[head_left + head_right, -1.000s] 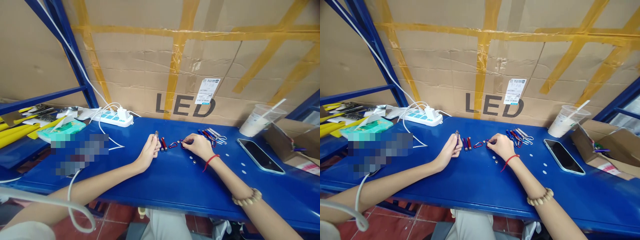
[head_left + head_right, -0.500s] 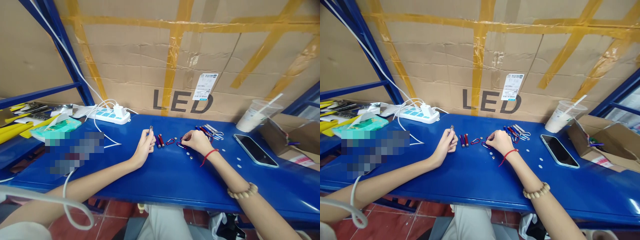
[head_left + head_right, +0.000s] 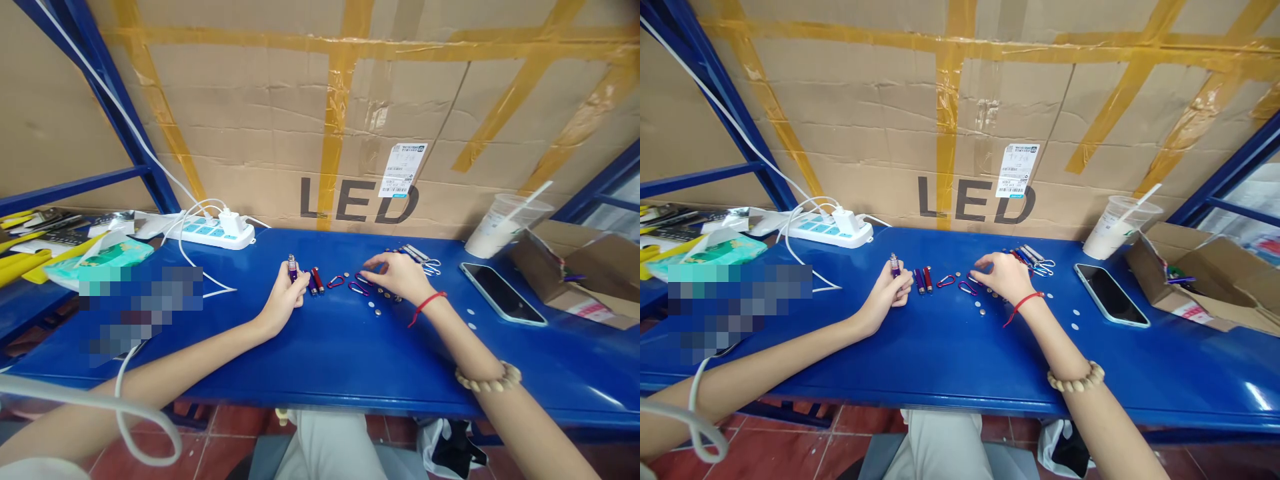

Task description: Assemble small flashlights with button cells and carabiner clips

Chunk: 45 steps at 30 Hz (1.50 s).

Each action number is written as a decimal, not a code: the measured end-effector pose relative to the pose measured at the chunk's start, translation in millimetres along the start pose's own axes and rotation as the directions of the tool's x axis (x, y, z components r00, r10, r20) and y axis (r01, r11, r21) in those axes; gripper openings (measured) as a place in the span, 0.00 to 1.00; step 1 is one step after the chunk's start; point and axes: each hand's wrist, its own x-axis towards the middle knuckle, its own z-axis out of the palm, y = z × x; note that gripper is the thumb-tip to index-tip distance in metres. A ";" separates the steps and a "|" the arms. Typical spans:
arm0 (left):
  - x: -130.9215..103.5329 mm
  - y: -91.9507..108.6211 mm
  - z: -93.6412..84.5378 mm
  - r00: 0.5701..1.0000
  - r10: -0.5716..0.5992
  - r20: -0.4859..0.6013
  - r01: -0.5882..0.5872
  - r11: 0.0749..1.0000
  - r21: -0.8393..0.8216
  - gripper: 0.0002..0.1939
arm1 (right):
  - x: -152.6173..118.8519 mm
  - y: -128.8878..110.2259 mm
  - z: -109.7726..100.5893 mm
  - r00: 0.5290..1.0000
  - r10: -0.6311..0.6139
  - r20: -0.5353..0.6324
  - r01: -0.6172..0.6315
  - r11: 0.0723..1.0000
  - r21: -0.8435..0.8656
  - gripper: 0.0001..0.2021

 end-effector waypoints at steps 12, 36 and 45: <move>-2.4 1.7 2.3 1.000 -0.015 0.016 0.014 0.995 0.097 0.13 | -2.0 -10.8 6.2 0.992 0.090 0.087 -0.083 0.993 -0.079 0.07; -5.9 6.9 7.3 0.989 -0.097 0.113 0.087 0.992 0.089 0.19 | -13.0 -33.6 5.9 0.940 -0.336 0.054 0.202 0.680 0.705 0.13; -10.1 7.1 7.9 0.984 -0.013 0.177 -0.031 0.969 0.247 0.19 | -25.5 -50.1 8.9 0.908 -0.408 0.091 0.186 0.591 0.785 0.17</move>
